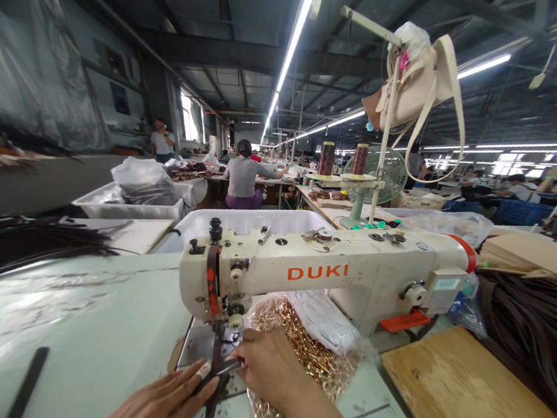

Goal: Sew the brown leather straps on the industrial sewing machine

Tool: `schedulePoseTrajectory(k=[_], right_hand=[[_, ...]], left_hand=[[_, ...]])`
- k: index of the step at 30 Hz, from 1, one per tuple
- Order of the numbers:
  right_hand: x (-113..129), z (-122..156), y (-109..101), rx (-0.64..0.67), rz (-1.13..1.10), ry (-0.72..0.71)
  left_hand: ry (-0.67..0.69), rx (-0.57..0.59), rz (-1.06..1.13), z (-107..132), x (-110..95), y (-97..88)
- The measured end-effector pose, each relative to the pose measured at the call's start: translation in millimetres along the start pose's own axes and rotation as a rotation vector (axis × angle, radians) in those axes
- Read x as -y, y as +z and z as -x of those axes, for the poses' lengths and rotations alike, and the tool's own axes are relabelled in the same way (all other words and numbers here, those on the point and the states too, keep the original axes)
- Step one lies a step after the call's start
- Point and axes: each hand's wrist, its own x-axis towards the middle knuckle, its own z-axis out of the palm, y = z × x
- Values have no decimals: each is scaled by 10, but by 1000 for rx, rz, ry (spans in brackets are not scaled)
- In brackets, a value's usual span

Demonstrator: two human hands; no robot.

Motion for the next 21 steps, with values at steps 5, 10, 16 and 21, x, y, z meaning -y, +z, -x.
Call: schedulePoseTrajectory(k=[5,10,16,21], right_hand=[[17,-1,-23,35,24,15],[0,3,-8,9,5,6],[2,12,-9,-6,-9,-2],[14,5,-21,30,23,5]], left_hand=[[2,12,48,9,35,52],[-5,0,59,7,43,63],[11,47,34,-20,25,57],[-13,19,56,-7,21,28]])
